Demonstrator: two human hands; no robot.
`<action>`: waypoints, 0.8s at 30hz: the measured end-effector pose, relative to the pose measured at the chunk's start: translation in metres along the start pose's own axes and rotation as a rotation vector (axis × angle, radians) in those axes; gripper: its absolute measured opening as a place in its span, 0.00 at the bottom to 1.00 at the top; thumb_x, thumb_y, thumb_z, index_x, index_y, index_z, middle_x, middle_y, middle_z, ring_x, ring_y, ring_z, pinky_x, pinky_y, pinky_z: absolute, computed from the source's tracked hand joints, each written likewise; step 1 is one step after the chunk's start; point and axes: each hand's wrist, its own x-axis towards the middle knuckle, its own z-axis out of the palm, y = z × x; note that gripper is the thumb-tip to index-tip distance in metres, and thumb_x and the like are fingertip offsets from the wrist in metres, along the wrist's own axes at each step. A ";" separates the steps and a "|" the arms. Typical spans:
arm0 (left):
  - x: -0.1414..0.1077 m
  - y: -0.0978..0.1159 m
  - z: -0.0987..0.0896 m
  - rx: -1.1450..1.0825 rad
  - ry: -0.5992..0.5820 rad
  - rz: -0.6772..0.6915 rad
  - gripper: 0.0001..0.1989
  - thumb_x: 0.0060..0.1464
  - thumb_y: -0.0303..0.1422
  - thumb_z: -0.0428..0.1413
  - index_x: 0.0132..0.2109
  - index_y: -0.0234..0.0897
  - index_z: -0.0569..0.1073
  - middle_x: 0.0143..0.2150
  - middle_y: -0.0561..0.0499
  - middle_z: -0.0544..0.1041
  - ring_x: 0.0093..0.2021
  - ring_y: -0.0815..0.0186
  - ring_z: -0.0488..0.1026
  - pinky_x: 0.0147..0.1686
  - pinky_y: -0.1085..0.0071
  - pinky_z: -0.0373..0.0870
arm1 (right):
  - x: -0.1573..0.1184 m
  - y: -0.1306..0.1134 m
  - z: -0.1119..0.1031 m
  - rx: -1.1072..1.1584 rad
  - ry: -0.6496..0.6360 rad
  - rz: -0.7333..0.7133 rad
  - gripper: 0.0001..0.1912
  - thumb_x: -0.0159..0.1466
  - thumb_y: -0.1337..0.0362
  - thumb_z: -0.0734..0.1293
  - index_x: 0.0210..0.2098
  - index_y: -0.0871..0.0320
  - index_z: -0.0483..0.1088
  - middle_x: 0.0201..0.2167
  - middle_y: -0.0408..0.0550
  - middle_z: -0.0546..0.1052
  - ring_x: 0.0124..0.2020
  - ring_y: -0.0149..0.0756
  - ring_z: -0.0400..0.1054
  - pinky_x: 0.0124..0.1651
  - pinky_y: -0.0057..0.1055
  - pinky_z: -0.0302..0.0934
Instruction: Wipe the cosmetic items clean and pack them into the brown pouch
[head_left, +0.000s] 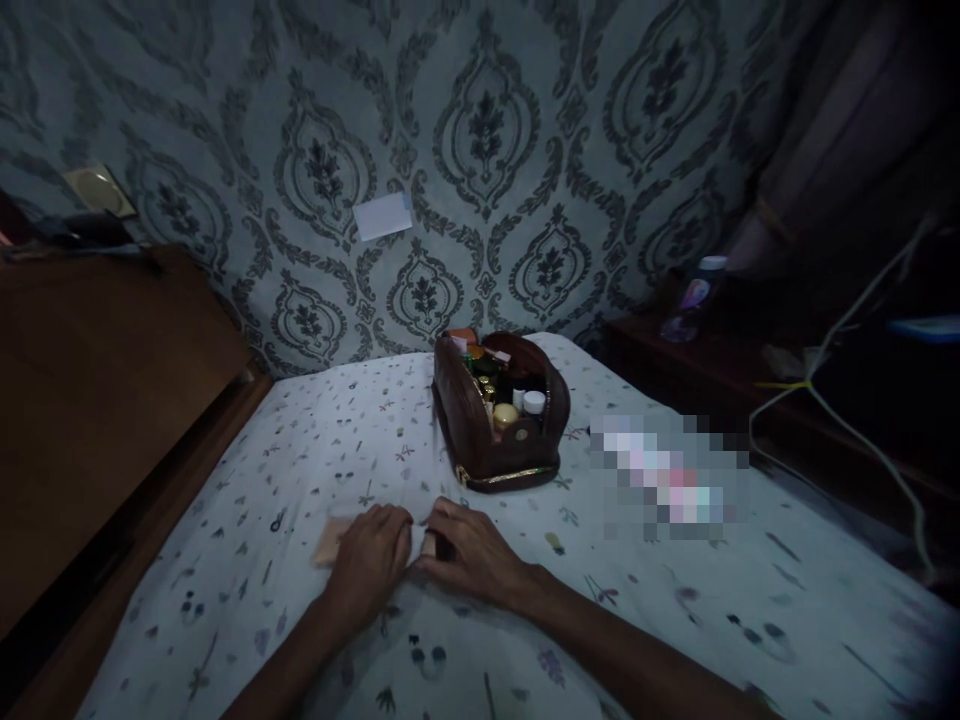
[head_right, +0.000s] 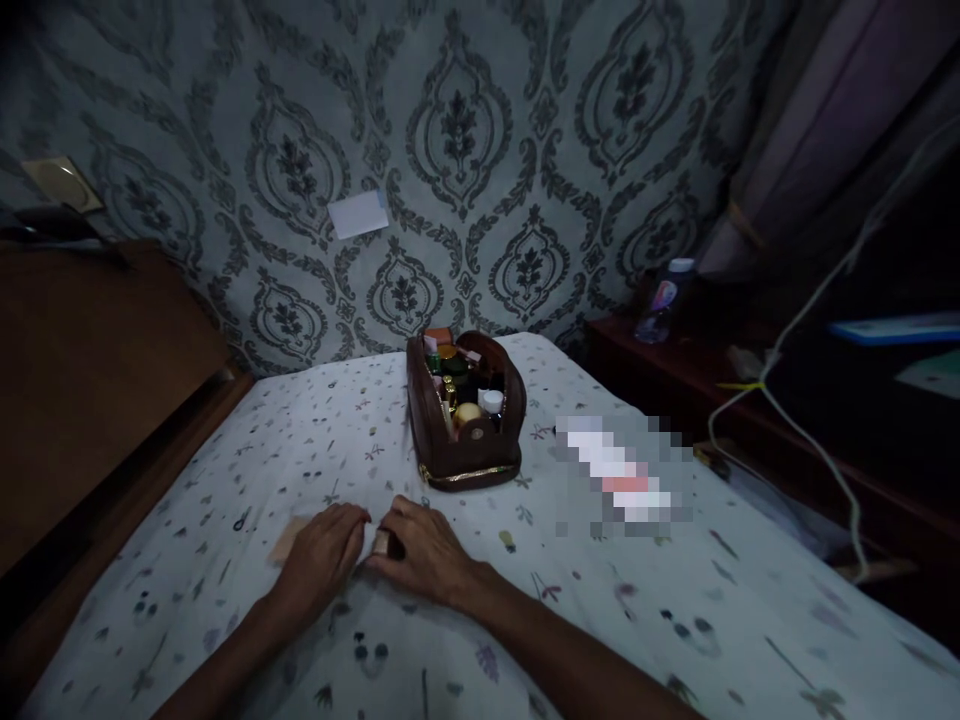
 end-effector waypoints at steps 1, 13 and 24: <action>-0.003 -0.004 -0.001 0.011 0.007 -0.012 0.16 0.64 0.29 0.40 0.38 0.38 0.72 0.34 0.48 0.77 0.37 0.61 0.73 0.41 0.64 0.69 | 0.000 -0.001 -0.001 -0.001 -0.016 0.013 0.12 0.60 0.55 0.70 0.34 0.58 0.72 0.36 0.47 0.72 0.37 0.38 0.69 0.40 0.31 0.62; -0.038 -0.070 -0.019 0.115 -0.011 -0.368 0.19 0.64 0.37 0.38 0.33 0.40 0.70 0.32 0.48 0.78 0.34 0.60 0.75 0.34 0.68 0.65 | -0.002 0.003 0.001 0.099 -0.018 -0.013 0.16 0.58 0.62 0.72 0.45 0.57 0.73 0.42 0.49 0.77 0.40 0.39 0.71 0.43 0.30 0.62; -0.019 -0.095 -0.019 -0.209 0.159 -0.471 0.24 0.59 0.52 0.41 0.25 0.39 0.63 0.21 0.55 0.69 0.25 0.66 0.67 0.27 0.74 0.61 | -0.001 0.000 -0.005 0.183 -0.022 0.053 0.15 0.58 0.61 0.72 0.45 0.57 0.76 0.40 0.48 0.76 0.41 0.38 0.71 0.44 0.30 0.62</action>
